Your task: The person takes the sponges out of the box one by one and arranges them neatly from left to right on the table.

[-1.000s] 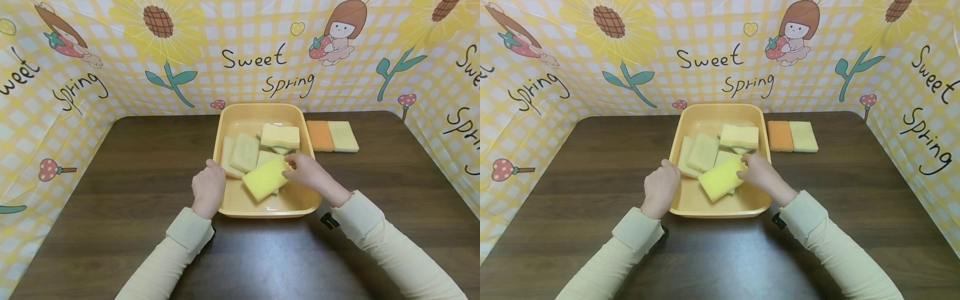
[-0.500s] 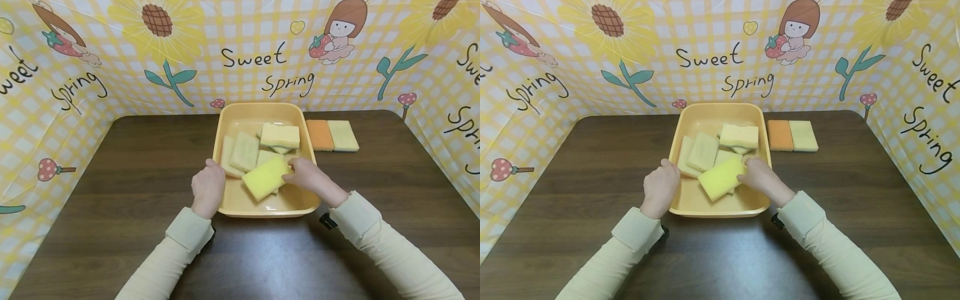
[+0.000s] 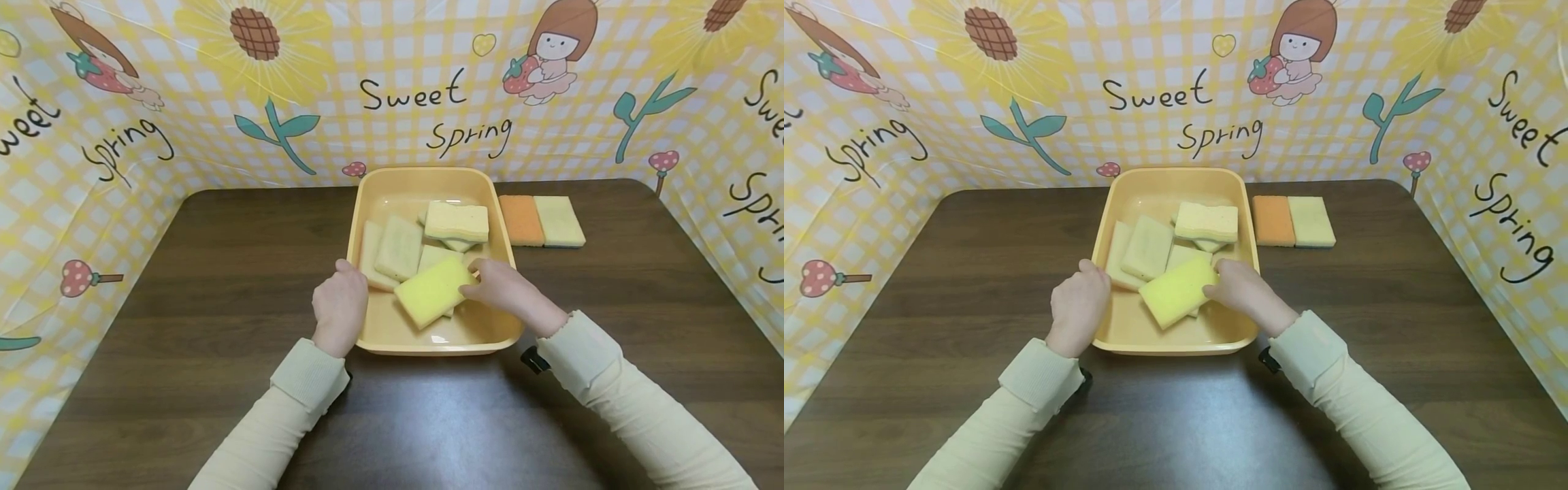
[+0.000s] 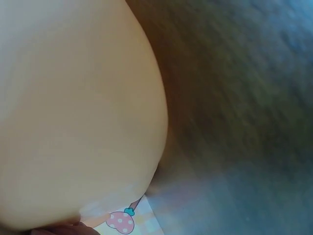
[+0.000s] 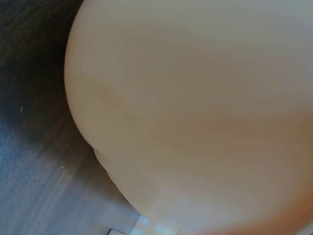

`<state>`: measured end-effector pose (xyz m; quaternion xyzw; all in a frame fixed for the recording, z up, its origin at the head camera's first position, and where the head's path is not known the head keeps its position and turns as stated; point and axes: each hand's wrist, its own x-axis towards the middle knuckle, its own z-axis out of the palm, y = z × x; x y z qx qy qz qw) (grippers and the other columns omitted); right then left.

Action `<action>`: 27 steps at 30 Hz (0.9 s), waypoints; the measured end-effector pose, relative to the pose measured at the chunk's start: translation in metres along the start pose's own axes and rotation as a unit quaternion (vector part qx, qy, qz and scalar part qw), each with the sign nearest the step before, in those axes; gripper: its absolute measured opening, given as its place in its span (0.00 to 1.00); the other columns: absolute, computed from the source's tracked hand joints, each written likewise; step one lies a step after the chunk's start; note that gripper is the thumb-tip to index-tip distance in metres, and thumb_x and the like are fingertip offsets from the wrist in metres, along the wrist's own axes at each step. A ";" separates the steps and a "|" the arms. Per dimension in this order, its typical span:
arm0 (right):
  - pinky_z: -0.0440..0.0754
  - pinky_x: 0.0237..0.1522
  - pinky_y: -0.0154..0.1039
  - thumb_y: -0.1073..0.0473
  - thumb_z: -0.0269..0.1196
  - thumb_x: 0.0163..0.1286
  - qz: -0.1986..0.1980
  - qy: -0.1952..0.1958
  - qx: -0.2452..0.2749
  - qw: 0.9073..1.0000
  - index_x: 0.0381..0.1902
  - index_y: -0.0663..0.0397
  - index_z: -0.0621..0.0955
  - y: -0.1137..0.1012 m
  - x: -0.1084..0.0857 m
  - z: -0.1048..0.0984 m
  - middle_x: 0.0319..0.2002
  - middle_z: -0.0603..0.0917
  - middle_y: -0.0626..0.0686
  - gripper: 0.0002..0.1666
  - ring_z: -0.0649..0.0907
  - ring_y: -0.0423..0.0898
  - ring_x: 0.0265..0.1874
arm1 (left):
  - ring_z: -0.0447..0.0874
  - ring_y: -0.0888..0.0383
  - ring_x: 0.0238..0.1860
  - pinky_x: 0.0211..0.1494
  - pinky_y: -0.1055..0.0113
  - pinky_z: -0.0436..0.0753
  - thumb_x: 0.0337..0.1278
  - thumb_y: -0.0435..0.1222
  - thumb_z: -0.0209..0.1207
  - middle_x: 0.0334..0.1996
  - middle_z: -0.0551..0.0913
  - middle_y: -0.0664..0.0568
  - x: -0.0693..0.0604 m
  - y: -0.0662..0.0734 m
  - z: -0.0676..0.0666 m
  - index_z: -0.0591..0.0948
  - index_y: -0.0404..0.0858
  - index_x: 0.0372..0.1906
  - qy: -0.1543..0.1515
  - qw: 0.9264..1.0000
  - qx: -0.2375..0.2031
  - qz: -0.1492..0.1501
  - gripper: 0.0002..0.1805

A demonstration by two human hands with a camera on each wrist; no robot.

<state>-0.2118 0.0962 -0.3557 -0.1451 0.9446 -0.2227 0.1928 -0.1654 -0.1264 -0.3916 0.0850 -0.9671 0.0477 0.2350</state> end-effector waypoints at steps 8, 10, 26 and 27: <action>0.77 0.54 0.50 0.53 0.59 0.64 0.006 -0.010 0.015 1.000 0.58 0.70 0.70 0.001 0.001 -0.001 0.58 0.77 0.67 0.31 0.80 0.58 0.52 | 0.82 0.49 0.14 0.14 0.58 0.77 0.58 0.27 0.45 0.10 0.78 0.47 0.001 0.000 -0.001 0.72 0.36 0.26 -0.011 1.000 -0.005 0.000 0.08; 0.77 0.54 0.50 0.52 0.59 0.64 0.008 -0.007 0.026 1.000 0.57 0.69 0.70 0.002 0.001 -0.001 0.58 0.77 0.66 0.31 0.80 0.58 0.53 | 0.82 0.50 0.14 0.14 0.59 0.77 0.58 0.27 0.45 0.10 0.77 0.47 0.001 0.000 -0.001 0.72 0.36 0.26 -0.009 1.000 -0.001 0.002 0.08; 0.77 0.50 0.48 0.54 0.63 0.61 0.011 0.048 0.128 0.991 0.54 0.63 0.73 0.006 0.001 0.000 0.50 0.80 0.66 0.27 0.80 0.58 0.48 | 0.81 0.51 0.13 0.13 0.60 0.75 0.57 0.26 0.45 0.09 0.77 0.48 -0.001 0.000 0.001 0.71 0.36 0.24 0.017 1.000 0.012 0.004 0.09; 0.78 0.49 0.47 0.54 0.63 0.62 0.012 0.052 0.134 0.990 0.55 0.63 0.73 0.006 0.001 0.000 0.50 0.80 0.66 0.27 0.79 0.58 0.49 | 0.81 0.51 0.13 0.13 0.60 0.75 0.57 0.26 0.45 0.09 0.76 0.48 -0.001 0.000 0.001 0.71 0.37 0.24 0.018 1.000 0.015 0.005 0.09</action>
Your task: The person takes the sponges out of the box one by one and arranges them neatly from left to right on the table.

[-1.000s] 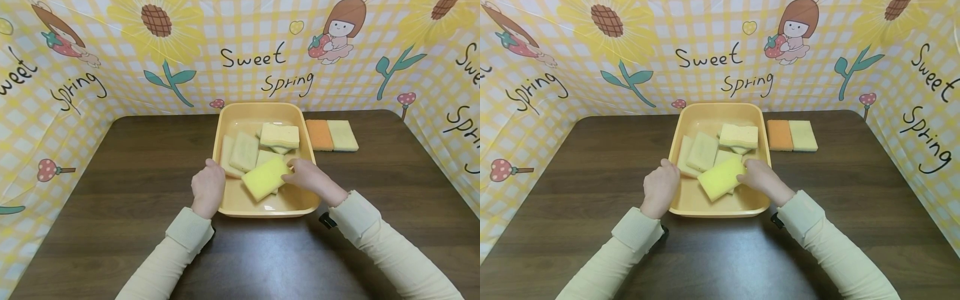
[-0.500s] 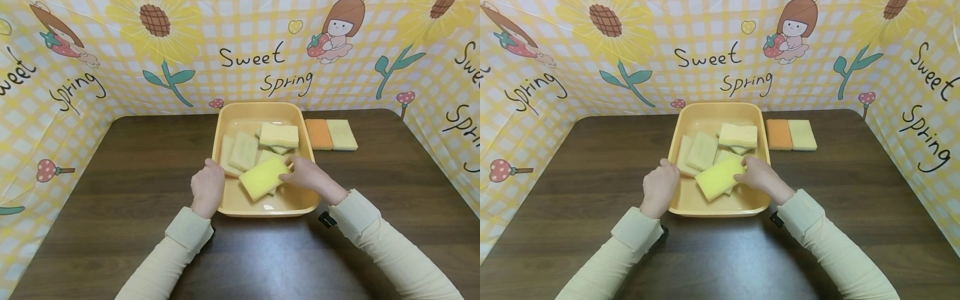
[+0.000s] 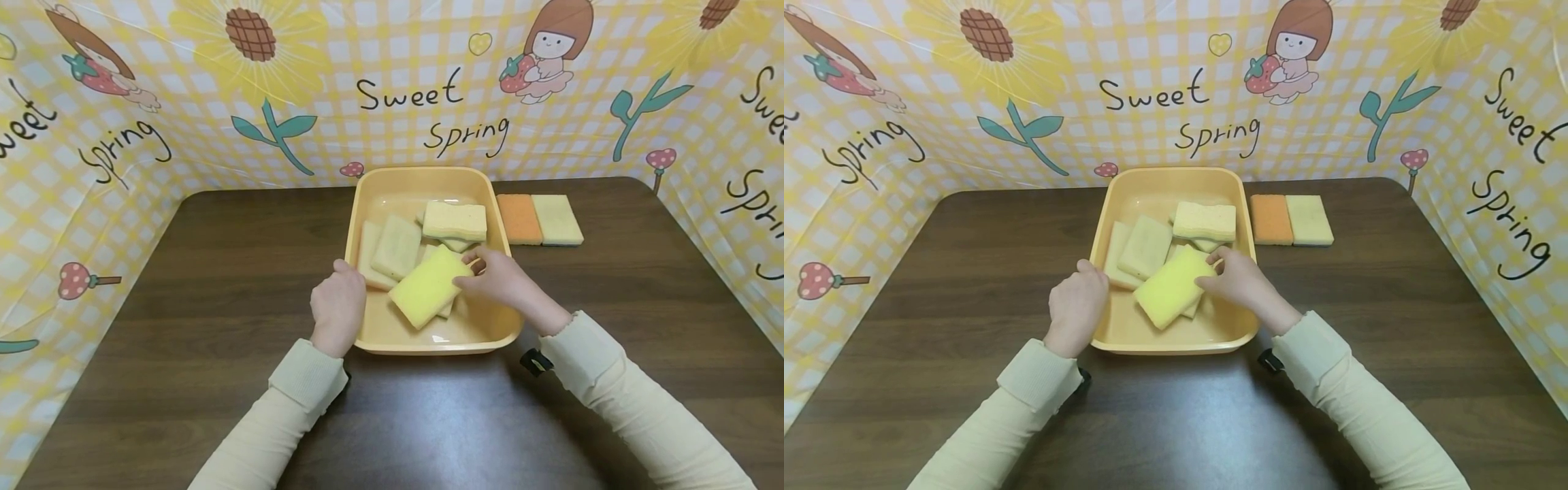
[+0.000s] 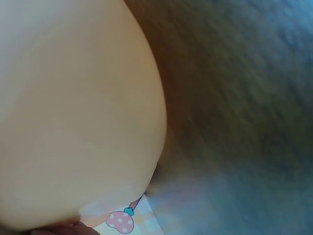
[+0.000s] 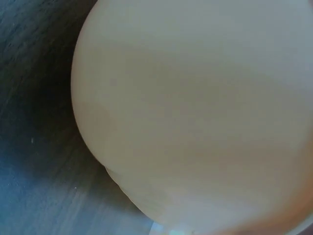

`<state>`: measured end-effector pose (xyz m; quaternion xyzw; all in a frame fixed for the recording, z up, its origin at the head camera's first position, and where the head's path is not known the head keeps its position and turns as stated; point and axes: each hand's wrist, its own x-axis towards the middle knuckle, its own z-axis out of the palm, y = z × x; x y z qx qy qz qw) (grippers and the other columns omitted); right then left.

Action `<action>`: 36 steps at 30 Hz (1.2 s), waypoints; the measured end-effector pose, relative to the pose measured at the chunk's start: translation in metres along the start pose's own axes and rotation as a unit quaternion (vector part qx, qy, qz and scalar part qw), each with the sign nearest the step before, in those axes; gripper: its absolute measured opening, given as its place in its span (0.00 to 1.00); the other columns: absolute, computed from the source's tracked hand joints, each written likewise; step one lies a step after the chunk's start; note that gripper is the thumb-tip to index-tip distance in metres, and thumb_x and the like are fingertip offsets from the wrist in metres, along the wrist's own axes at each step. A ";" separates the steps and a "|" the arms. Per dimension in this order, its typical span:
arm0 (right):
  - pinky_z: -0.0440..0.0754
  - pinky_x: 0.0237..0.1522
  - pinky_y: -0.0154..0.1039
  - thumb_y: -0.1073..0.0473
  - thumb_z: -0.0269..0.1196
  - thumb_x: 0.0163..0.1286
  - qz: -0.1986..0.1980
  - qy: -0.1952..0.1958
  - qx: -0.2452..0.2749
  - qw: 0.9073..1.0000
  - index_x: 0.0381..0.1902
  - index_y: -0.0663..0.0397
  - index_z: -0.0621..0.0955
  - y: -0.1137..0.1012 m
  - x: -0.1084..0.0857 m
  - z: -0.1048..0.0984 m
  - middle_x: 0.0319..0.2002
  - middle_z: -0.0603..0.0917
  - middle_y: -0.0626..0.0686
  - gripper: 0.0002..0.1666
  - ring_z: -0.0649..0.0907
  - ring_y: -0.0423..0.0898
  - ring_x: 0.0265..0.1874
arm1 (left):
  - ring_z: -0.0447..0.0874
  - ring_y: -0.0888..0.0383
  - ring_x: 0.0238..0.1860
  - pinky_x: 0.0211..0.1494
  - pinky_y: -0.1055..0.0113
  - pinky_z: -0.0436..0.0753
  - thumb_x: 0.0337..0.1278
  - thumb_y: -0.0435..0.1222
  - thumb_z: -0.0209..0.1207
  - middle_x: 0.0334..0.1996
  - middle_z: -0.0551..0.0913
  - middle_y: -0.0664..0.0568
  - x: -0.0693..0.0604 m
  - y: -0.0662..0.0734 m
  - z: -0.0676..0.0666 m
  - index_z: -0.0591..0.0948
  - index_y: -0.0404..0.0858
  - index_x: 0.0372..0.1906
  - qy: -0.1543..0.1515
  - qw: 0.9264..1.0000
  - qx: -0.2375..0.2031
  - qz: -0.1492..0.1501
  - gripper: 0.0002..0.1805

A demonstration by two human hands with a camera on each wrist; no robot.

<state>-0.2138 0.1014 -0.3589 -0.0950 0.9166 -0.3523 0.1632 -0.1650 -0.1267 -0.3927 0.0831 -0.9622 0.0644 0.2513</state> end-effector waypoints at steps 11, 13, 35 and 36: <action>0.79 0.49 0.44 0.56 0.63 0.62 -0.010 0.020 0.037 0.999 0.56 0.64 0.75 0.002 0.000 -0.001 0.47 0.80 0.63 0.26 0.79 0.55 0.49 | 0.81 0.50 0.14 0.14 0.59 0.76 0.58 0.26 0.45 0.10 0.78 0.46 0.001 -0.001 -0.003 0.71 0.36 0.25 -0.026 1.000 -0.017 -0.004 0.09; 0.79 0.49 0.42 0.57 0.63 0.62 -0.011 0.024 0.041 0.999 0.56 0.64 0.75 0.001 -0.001 -0.001 0.47 0.80 0.62 0.26 0.80 0.54 0.49 | 0.82 0.50 0.14 0.14 0.59 0.77 0.58 0.26 0.45 0.11 0.78 0.46 0.001 -0.001 -0.003 0.72 0.35 0.25 -0.031 0.999 -0.020 -0.005 0.08; 0.78 0.51 0.44 0.59 0.62 0.62 -0.015 0.036 0.063 0.997 0.54 0.63 0.75 0.004 -0.002 0.000 0.47 0.79 0.62 0.23 0.80 0.56 0.50 | 0.81 0.50 0.14 0.13 0.59 0.76 0.58 0.27 0.45 0.10 0.78 0.46 0.001 0.000 0.000 0.72 0.36 0.26 -0.016 1.000 -0.017 -0.003 0.08; 0.78 0.51 0.44 0.59 0.62 0.62 -0.015 0.037 0.062 0.997 0.54 0.63 0.76 0.004 -0.002 0.000 0.47 0.79 0.61 0.23 0.80 0.56 0.50 | 0.81 0.50 0.14 0.13 0.59 0.76 0.58 0.27 0.45 0.10 0.78 0.46 0.001 0.000 0.000 0.72 0.36 0.26 -0.019 1.000 -0.017 -0.003 0.08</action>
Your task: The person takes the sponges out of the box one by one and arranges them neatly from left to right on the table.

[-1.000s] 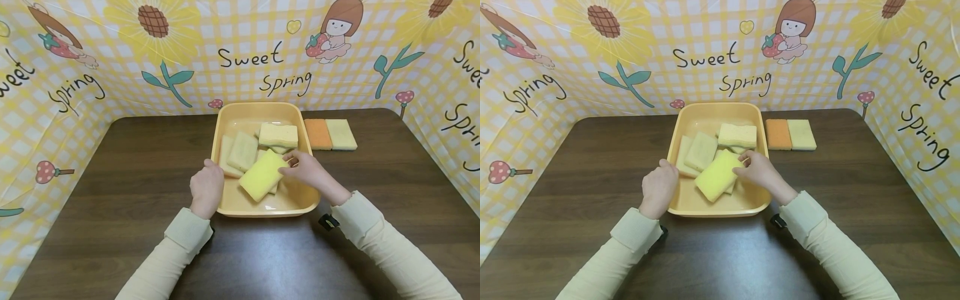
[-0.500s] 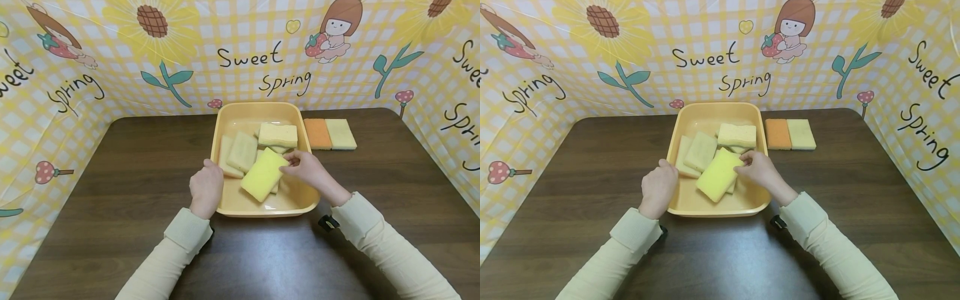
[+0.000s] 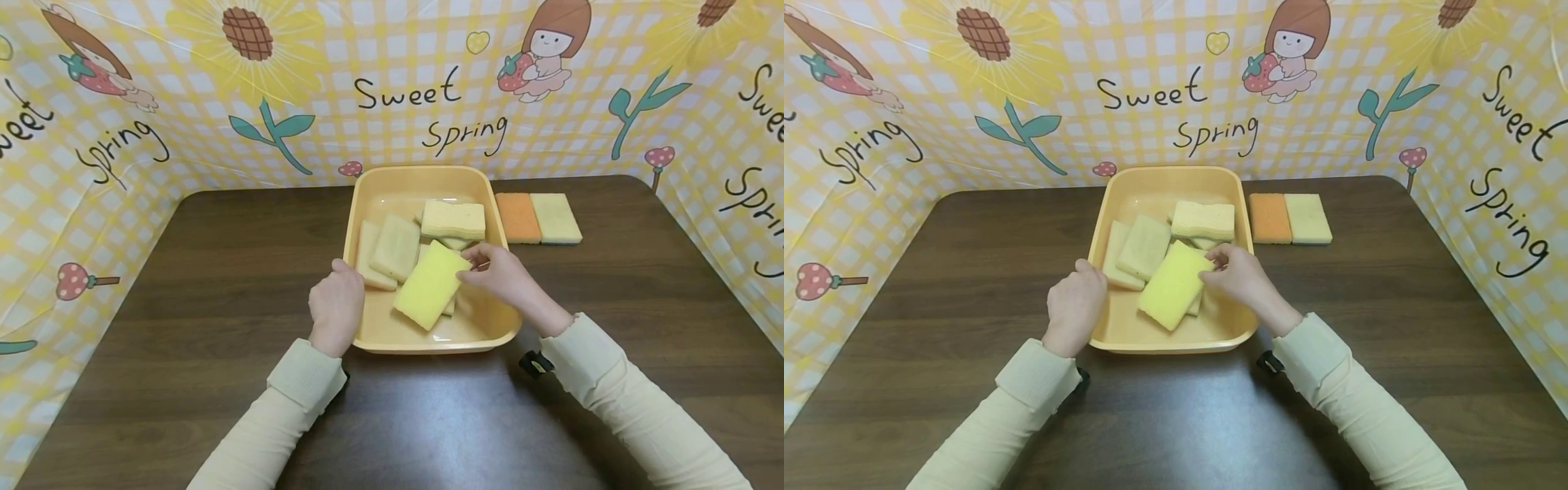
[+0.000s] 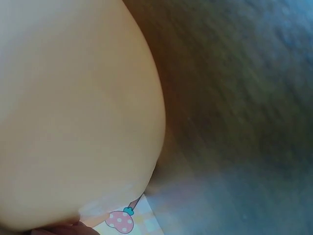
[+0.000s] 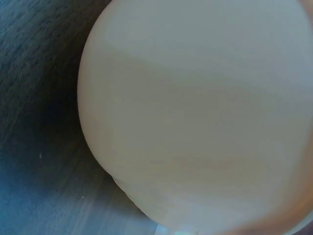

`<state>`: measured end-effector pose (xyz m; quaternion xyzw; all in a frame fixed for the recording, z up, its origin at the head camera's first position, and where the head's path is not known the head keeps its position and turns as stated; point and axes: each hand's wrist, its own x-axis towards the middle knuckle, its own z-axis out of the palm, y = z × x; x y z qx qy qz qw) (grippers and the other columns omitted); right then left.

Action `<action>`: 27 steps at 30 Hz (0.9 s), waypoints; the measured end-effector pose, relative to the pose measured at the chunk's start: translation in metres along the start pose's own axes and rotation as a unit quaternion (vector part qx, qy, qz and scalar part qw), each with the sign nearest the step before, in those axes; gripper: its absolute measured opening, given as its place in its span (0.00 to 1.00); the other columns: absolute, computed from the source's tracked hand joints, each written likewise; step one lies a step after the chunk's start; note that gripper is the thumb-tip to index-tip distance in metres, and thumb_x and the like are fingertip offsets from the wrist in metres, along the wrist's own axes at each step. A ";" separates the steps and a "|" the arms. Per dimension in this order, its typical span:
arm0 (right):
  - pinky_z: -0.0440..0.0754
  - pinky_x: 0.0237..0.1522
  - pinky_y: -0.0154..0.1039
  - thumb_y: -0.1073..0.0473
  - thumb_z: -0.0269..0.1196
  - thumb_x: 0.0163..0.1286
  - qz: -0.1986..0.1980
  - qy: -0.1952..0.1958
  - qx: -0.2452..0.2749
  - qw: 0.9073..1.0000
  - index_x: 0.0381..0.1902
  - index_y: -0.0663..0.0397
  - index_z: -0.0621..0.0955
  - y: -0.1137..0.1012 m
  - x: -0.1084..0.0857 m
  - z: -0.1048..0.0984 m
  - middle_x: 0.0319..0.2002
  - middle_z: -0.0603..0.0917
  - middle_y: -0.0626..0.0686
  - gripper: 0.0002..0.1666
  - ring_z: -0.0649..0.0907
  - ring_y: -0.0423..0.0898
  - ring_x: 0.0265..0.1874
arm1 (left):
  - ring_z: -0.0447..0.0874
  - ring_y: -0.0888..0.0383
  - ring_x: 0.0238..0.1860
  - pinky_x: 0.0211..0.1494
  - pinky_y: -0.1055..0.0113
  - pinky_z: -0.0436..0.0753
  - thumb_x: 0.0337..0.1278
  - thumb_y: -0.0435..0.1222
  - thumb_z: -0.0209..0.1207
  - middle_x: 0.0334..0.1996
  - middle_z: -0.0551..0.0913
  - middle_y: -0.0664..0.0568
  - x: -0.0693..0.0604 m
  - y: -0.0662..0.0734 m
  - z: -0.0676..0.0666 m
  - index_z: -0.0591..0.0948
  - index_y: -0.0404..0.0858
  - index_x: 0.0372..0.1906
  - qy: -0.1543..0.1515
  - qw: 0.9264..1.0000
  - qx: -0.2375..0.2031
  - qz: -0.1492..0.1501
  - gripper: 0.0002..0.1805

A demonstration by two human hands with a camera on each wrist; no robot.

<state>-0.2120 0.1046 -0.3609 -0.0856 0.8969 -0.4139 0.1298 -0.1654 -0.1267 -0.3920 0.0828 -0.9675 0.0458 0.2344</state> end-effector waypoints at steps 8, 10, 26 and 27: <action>0.78 0.50 0.43 0.58 0.61 0.63 0.001 -0.003 0.005 1.000 0.53 0.63 0.76 -0.001 0.000 -0.002 0.47 0.80 0.61 0.22 0.80 0.56 0.50 | 0.82 0.49 0.15 0.15 0.58 0.77 0.59 0.27 0.45 0.12 0.78 0.46 0.002 -0.001 0.000 0.72 0.35 0.27 -0.028 1.000 -0.004 0.001 0.08; 0.78 0.50 0.42 0.58 0.61 0.63 0.001 -0.003 0.008 1.000 0.53 0.63 0.77 -0.001 0.000 -0.002 0.47 0.80 0.61 0.22 0.80 0.55 0.49 | 0.82 0.49 0.15 0.15 0.58 0.78 0.60 0.27 0.45 0.12 0.78 0.46 0.002 -0.001 0.000 0.72 0.35 0.27 -0.033 0.999 -0.004 0.000 0.08; 0.76 0.44 0.39 0.58 0.61 0.63 -0.015 0.025 -0.003 1.000 0.48 0.63 0.79 -0.003 -0.003 -0.008 0.44 0.81 0.61 0.18 0.80 0.54 0.46 | 0.82 0.49 0.16 0.15 0.58 0.77 0.59 0.27 0.44 0.12 0.79 0.45 0.002 -0.001 0.000 0.72 0.35 0.27 -0.034 0.999 -0.007 -0.005 0.08; 0.76 0.44 0.39 0.58 0.61 0.63 -0.014 0.026 -0.002 1.000 0.48 0.63 0.79 -0.003 -0.003 -0.008 0.44 0.81 0.61 0.18 0.80 0.54 0.46 | 0.82 0.49 0.16 0.15 0.58 0.77 0.59 0.27 0.44 0.12 0.79 0.45 0.002 -0.001 -0.001 0.72 0.35 0.27 -0.035 0.999 -0.008 -0.005 0.08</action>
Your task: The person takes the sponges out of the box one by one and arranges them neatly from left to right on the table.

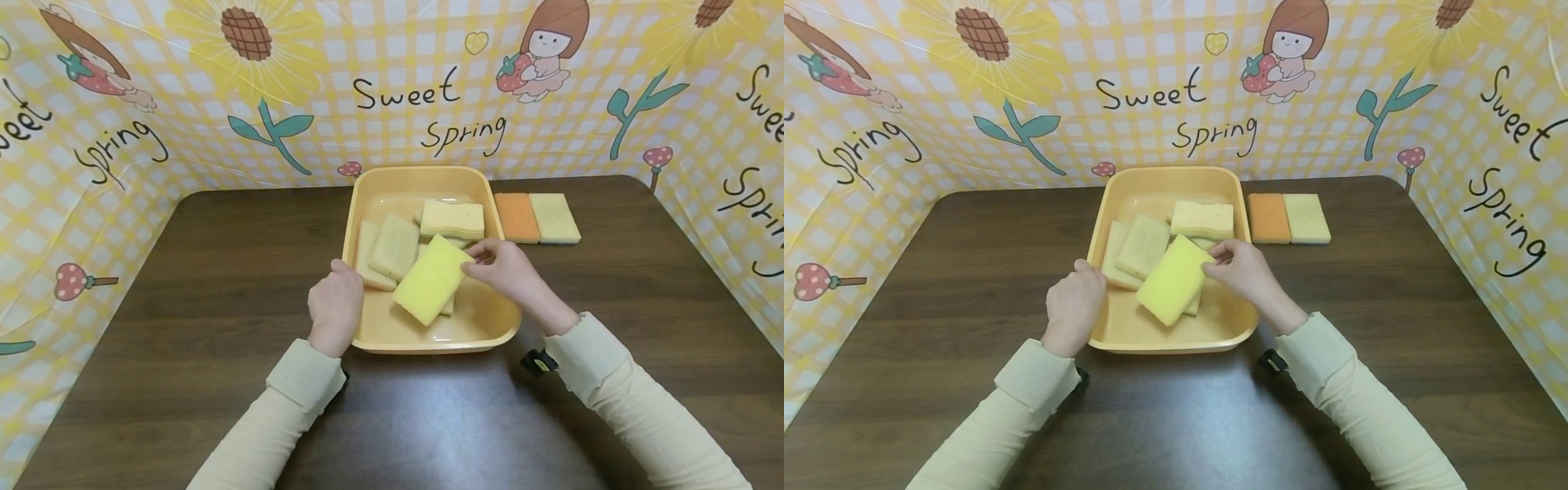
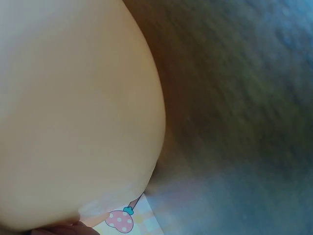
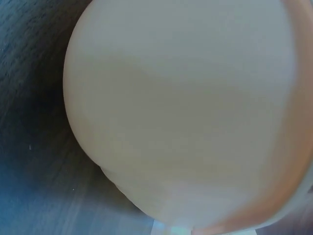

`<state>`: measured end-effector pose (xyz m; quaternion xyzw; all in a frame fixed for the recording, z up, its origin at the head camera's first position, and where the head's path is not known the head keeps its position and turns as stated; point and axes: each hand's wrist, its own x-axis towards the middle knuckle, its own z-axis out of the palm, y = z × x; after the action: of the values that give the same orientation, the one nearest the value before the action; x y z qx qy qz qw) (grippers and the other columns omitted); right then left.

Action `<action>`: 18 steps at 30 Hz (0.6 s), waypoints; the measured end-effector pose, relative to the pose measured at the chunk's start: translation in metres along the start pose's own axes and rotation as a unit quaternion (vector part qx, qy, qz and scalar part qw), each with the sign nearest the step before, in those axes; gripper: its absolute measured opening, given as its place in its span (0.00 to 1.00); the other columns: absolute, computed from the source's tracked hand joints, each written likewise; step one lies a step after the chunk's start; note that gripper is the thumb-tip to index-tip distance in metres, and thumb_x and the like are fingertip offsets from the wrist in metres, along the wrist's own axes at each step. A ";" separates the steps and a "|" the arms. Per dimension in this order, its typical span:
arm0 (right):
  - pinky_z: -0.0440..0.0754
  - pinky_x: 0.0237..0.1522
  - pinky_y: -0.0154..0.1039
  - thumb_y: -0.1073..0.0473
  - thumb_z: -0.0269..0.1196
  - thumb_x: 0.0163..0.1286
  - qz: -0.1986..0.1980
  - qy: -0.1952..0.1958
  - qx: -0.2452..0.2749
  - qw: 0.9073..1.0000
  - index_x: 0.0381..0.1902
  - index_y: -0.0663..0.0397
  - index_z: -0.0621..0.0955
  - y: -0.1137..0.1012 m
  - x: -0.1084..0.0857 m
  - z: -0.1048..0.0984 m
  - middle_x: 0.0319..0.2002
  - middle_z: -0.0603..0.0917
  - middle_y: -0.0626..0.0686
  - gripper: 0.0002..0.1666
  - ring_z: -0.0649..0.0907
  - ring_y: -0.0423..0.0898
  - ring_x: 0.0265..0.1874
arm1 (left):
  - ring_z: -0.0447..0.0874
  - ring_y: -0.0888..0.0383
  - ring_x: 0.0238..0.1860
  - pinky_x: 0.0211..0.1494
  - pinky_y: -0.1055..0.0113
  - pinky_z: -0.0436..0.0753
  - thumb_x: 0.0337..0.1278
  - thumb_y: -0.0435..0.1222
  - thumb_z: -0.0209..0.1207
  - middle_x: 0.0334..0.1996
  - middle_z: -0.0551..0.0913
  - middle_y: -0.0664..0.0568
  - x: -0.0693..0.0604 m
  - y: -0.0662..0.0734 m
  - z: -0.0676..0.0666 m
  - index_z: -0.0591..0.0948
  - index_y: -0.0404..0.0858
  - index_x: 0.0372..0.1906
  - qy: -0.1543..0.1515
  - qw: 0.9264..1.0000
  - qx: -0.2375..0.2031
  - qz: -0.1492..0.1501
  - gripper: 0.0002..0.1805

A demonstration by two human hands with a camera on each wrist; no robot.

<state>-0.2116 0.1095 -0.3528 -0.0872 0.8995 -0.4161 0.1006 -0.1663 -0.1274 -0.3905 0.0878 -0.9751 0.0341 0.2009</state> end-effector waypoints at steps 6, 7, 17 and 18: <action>0.76 0.45 0.38 0.58 0.60 0.63 0.007 0.002 0.009 1.000 0.48 0.63 0.78 -0.001 -0.002 -0.004 0.45 0.81 0.61 0.18 0.79 0.53 0.46 | 0.82 0.49 0.15 0.15 0.58 0.77 0.59 0.26 0.44 0.11 0.79 0.45 0.000 0.000 0.000 0.72 0.35 0.26 0.012 1.000 -0.002 0.001 0.08; 0.76 0.45 0.38 0.58 0.60 0.63 0.006 0.003 0.010 1.000 0.48 0.64 0.78 -0.001 -0.002 -0.005 0.45 0.81 0.61 0.18 0.79 0.53 0.46 | 0.82 0.49 0.15 0.15 0.58 0.77 0.59 0.26 0.44 0.11 0.79 0.45 0.000 0.000 0.000 0.72 0.35 0.26 0.012 1.000 -0.003 0.001 0.08; 0.75 0.48 0.39 0.57 0.59 0.66 0.012 0.009 0.038 0.999 0.50 0.65 0.77 -0.002 -0.006 -0.018 0.48 0.79 0.61 0.19 0.78 0.52 0.48 | 0.81 0.50 0.14 0.14 0.58 0.77 0.59 0.26 0.44 0.11 0.77 0.47 0.000 -0.001 0.001 0.72 0.35 0.26 0.009 1.000 0.003 0.010 0.09; 0.74 0.48 0.38 0.57 0.58 0.66 0.013 0.011 0.042 0.999 0.50 0.65 0.77 -0.002 -0.006 -0.020 0.48 0.79 0.61 0.19 0.78 0.52 0.48 | 0.81 0.50 0.14 0.14 0.58 0.77 0.58 0.26 0.45 0.11 0.77 0.47 -0.001 -0.001 0.001 0.72 0.36 0.25 0.017 1.000 0.006 0.011 0.09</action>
<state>-0.2108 0.1248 -0.3378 -0.0669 0.8835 -0.4528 0.0996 -0.1660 -0.1282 -0.3916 0.0775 -0.9722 0.0442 0.2163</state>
